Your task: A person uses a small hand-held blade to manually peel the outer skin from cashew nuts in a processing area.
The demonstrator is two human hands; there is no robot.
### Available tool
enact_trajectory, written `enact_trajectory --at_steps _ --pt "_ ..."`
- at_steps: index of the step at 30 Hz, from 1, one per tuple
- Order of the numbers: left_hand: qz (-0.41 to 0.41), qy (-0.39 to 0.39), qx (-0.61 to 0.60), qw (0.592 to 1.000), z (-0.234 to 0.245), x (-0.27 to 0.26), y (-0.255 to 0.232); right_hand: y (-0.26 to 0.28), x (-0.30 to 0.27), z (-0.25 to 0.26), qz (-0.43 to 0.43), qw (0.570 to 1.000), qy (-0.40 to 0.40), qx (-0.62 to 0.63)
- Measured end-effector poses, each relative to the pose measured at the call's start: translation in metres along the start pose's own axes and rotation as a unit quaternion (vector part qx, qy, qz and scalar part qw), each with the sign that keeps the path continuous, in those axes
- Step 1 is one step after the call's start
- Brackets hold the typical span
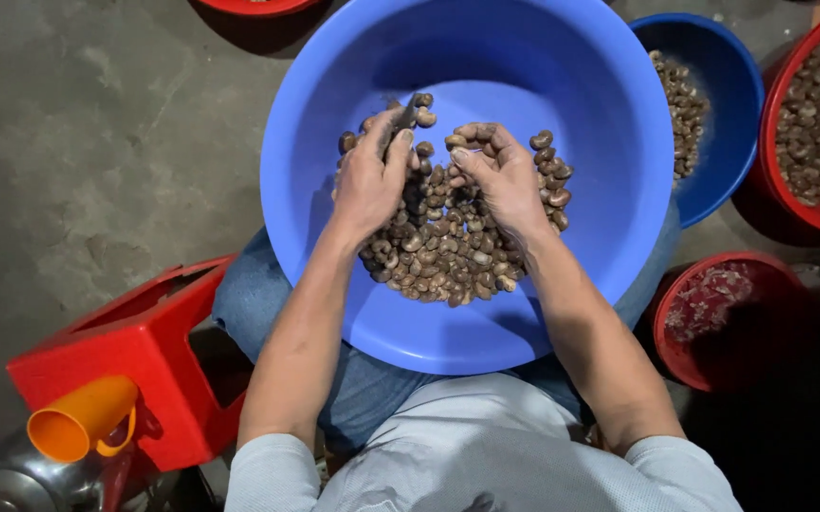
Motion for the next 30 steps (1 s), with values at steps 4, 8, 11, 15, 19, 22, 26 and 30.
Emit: enact_trajectory --at_steps 4,8,11,15,19,22,26,30 --pt "-0.022 0.016 -0.048 0.998 -0.008 -0.006 -0.002 0.0 0.001 0.0 0.006 1.0 0.006 0.0" --pt "-0.034 0.076 -0.01 0.996 -0.016 -0.012 -0.005 -0.01 0.003 0.003 0.022 0.999 0.026 -0.023" --pt "-0.067 0.09 0.016 0.994 -0.019 -0.012 -0.005 -0.008 0.0 0.001 0.005 0.999 0.027 0.022" --pt "-0.104 0.092 0.035 0.99 -0.02 -0.012 -0.008 -0.011 0.0 0.003 -0.039 0.992 0.024 0.118" --pt "-0.097 0.108 0.036 0.989 -0.019 -0.01 -0.01 -0.018 0.001 0.007 -0.042 0.993 0.006 0.11" --pt "-0.05 0.107 0.068 0.991 -0.025 -0.005 0.01 -0.018 0.001 0.008 -0.046 0.994 -0.011 0.096" --pt "-0.012 0.069 0.039 0.997 -0.016 0.003 0.018 -0.019 0.002 0.009 -0.049 0.993 -0.025 0.107" --pt "0.007 0.002 -0.101 0.995 -0.003 0.007 0.028 -0.027 0.004 0.013 -0.08 0.989 0.006 0.121"
Point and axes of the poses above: each hand's wrist, its own x-axis towards the middle knuckle, its own z-axis out of the back of the hand, y = z × x, the point moved 5 cm from there along x, towards the middle knuckle
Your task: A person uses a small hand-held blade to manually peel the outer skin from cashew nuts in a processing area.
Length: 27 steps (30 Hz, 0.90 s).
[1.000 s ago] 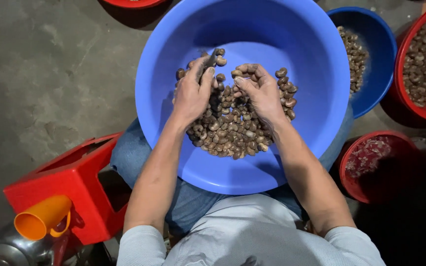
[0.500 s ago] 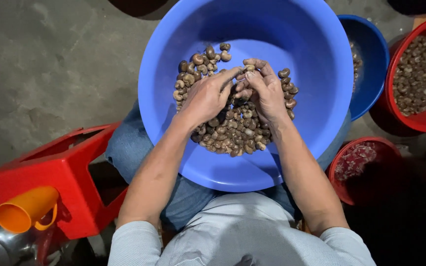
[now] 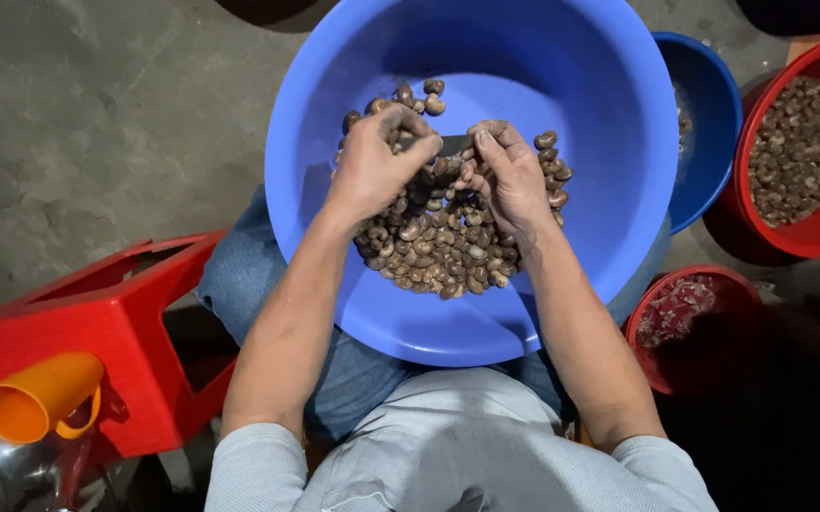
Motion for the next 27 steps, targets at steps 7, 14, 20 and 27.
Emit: enact_trajectory --at_steps 7,14,20,27 --pt "0.014 -0.042 -0.278 0.96 -0.015 -0.01 -0.023 -0.007 -0.005 -0.003 -0.031 0.999 0.023 0.02" --pt "0.0 -0.036 -0.126 0.991 -0.036 -0.014 -0.023 -0.01 -0.004 -0.007 -0.039 0.999 0.023 -0.007" --pt "0.041 -0.031 -0.133 0.99 -0.027 -0.012 -0.022 0.003 -0.009 -0.018 -0.063 0.997 0.018 0.029" --pt "0.024 -0.016 -0.1 0.995 -0.024 -0.014 -0.035 -0.007 -0.003 -0.009 -0.051 0.999 0.012 -0.016"
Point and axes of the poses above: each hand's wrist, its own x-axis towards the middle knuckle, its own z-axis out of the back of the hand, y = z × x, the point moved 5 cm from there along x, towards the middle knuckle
